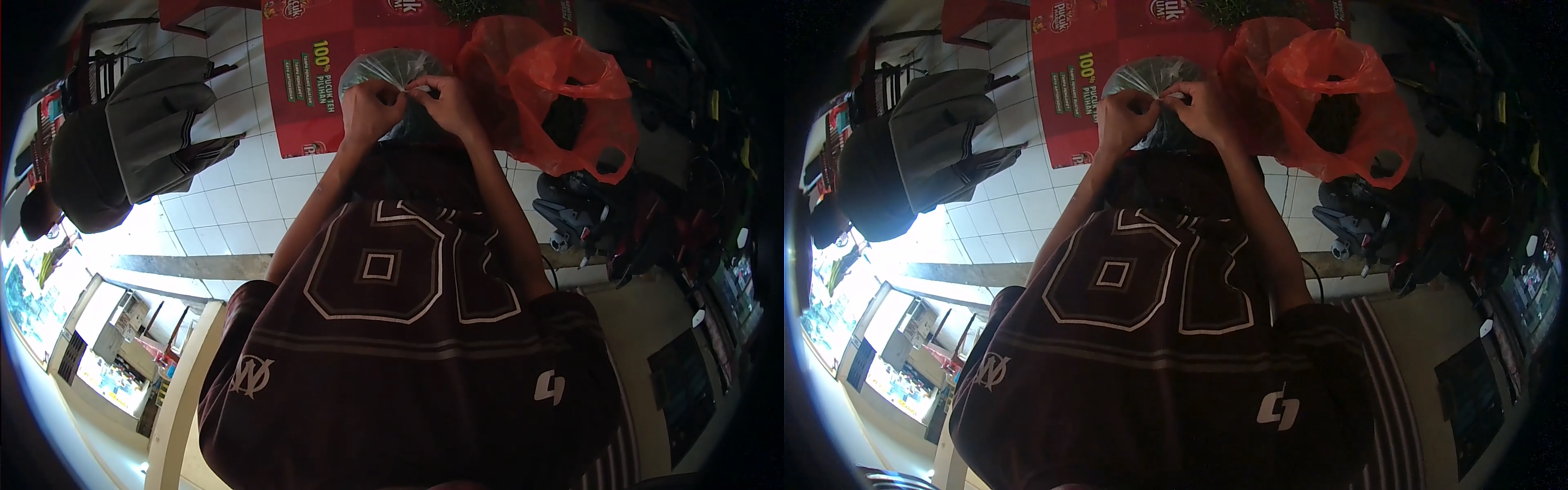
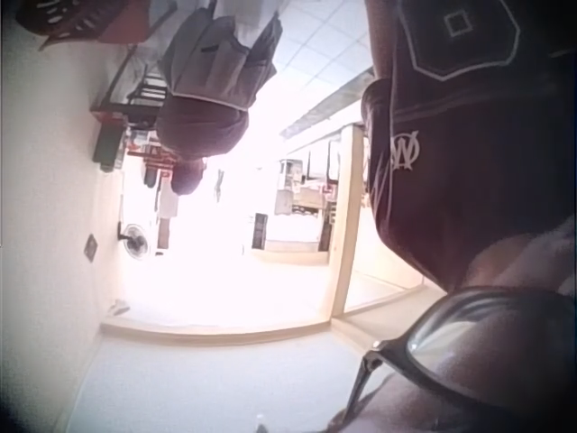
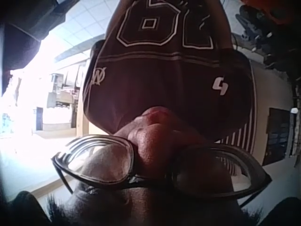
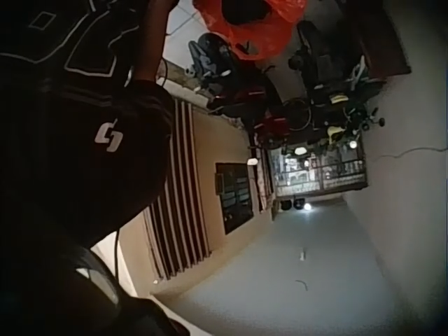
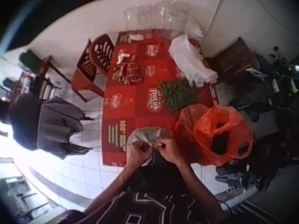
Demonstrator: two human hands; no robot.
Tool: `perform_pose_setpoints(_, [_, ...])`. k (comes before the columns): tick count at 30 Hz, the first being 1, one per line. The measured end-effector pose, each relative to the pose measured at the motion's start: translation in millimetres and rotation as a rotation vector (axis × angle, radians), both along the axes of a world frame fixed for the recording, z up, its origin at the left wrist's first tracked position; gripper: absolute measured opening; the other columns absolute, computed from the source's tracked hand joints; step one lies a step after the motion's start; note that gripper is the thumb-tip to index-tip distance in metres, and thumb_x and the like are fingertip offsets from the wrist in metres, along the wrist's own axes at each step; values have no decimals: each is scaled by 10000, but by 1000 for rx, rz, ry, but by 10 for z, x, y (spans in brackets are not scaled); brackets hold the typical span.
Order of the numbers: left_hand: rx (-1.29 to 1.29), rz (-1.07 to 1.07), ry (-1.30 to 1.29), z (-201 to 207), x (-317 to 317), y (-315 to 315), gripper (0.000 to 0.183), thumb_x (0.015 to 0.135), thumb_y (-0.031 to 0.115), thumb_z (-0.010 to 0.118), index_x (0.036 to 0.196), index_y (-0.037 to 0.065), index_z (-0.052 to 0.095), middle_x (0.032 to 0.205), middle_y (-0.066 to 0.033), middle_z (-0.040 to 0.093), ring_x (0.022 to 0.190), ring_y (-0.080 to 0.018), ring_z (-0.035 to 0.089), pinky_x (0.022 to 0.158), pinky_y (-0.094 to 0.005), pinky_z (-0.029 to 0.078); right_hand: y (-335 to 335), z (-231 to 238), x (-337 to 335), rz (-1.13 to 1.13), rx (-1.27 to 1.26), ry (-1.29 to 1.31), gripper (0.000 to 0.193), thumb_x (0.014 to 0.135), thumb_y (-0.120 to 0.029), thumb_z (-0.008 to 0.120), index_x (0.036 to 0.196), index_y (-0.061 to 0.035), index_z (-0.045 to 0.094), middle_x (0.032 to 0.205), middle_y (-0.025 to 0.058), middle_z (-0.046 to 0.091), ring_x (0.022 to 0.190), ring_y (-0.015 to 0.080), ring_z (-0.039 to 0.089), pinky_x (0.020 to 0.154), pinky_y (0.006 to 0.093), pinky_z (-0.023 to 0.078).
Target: Untying plastic bags and sorting green beans into different bags on a red table.
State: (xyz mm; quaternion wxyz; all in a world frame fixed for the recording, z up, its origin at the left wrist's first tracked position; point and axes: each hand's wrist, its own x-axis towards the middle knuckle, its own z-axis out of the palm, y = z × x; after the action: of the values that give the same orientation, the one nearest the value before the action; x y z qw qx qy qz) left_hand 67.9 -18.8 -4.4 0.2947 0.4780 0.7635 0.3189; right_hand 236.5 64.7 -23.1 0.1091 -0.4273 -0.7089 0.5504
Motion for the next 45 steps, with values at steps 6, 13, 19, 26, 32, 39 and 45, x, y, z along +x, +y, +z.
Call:
perform_pose_setpoints(6, [-5,74,-58,-47,37,55,238,730,232,802,797,7,765,692,-106,735,636,-218,731,631,-358,571,-62,21,8,-32,58,30,168,929,-126,697,1048,-37,773,963,103,767,923,163,700,874,311,508])
perform_pose_setpoints(13, [2,-10,-58,-83,-4,163,258,674,228,809,710,-10,715,662,-155,705,627,-293,726,622,-387,572,-83,-31,23,-54,43,70,169,917,-61,677,1054,-34,773,989,105,757,947,178,696,881,310,508])
perform_pose_setpoints(19, [26,-174,16,-161,-29,256,325,684,289,791,692,-19,692,641,-180,671,623,-311,710,599,-395,542,-76,-167,37,-120,22,200,174,901,-128,713,1056,-119,792,973,120,757,902,221,717,820,325,522])
perform_pose_setpoints(26, [47,-129,21,-202,2,234,334,669,287,789,638,-23,666,584,-188,629,581,-328,687,571,-413,526,-99,-53,40,-92,81,170,177,902,-85,694,1053,-95,785,997,128,755,899,217,716,823,332,526])
perform_pose_setpoints(32, [82,-182,31,-216,-17,216,314,668,267,776,627,-22,661,589,-193,632,580,-336,683,574,-412,531,-153,64,29,-114,95,82,188,897,-61,688,1058,-95,779,966,115,742,851,222,705,790,341,529])
perform_pose_setpoints(39, [-3,-56,-142,-155,-385,120,191,682,172,736,728,-12,707,600,-136,661,526,-195,670,559,-336,533,-81,32,109,-162,-5,169,162,969,-110,658,1062,-18,754,879,17,734,807,47,602,754,244,479])
perform_pose_setpoints(45, [-57,-182,-339,43,-305,141,131,780,106,756,811,-20,736,612,-97,695,538,-129,679,525,-279,526,-119,-23,125,-234,-215,265,156,965,-100,673,1061,-20,765,834,-12,715,751,32,554,685,229,442])
